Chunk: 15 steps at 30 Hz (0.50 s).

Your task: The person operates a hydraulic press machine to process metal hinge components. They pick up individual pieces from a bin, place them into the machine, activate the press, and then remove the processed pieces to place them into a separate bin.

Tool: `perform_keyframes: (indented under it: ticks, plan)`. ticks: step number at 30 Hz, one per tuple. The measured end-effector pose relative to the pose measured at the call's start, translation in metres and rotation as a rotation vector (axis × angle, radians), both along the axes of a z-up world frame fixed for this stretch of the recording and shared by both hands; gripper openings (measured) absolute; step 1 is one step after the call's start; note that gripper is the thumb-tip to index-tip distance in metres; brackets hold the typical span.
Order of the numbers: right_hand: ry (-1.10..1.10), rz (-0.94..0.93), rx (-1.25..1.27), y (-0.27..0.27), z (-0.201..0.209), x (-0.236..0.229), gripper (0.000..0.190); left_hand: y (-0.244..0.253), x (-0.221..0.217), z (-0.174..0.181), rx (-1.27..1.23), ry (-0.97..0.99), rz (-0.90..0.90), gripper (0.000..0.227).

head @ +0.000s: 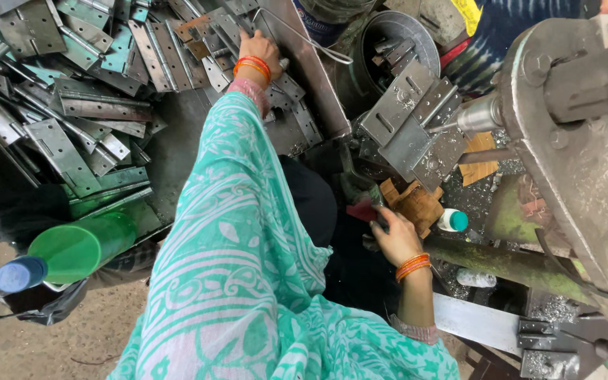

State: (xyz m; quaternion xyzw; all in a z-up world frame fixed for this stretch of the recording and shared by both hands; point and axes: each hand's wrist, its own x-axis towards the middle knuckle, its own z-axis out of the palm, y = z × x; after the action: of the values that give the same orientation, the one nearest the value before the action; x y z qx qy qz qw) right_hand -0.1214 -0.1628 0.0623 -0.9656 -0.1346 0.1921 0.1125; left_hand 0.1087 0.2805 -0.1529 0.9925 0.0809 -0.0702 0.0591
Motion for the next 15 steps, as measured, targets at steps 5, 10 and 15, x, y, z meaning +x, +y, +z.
perform_keyframes:
  ticks: [5, 10, 15]
  plan:
    - [0.003, -0.002, 0.026, -0.001, -0.002, 0.000, 0.047, 0.008, -0.021, 0.006, 0.089, -0.031, -0.020, 0.043]
    - [-0.014, 0.001, 0.061, -0.003, -0.004, 0.000, 0.047, 0.016, -0.056, 0.009, 0.110, -0.048, -0.007, 0.041]
    - [-0.012, -0.009, 0.039, -0.004, -0.008, -0.004, 0.048, 0.010, -0.114, 0.002, 0.151, -0.168, -0.038, 0.038]
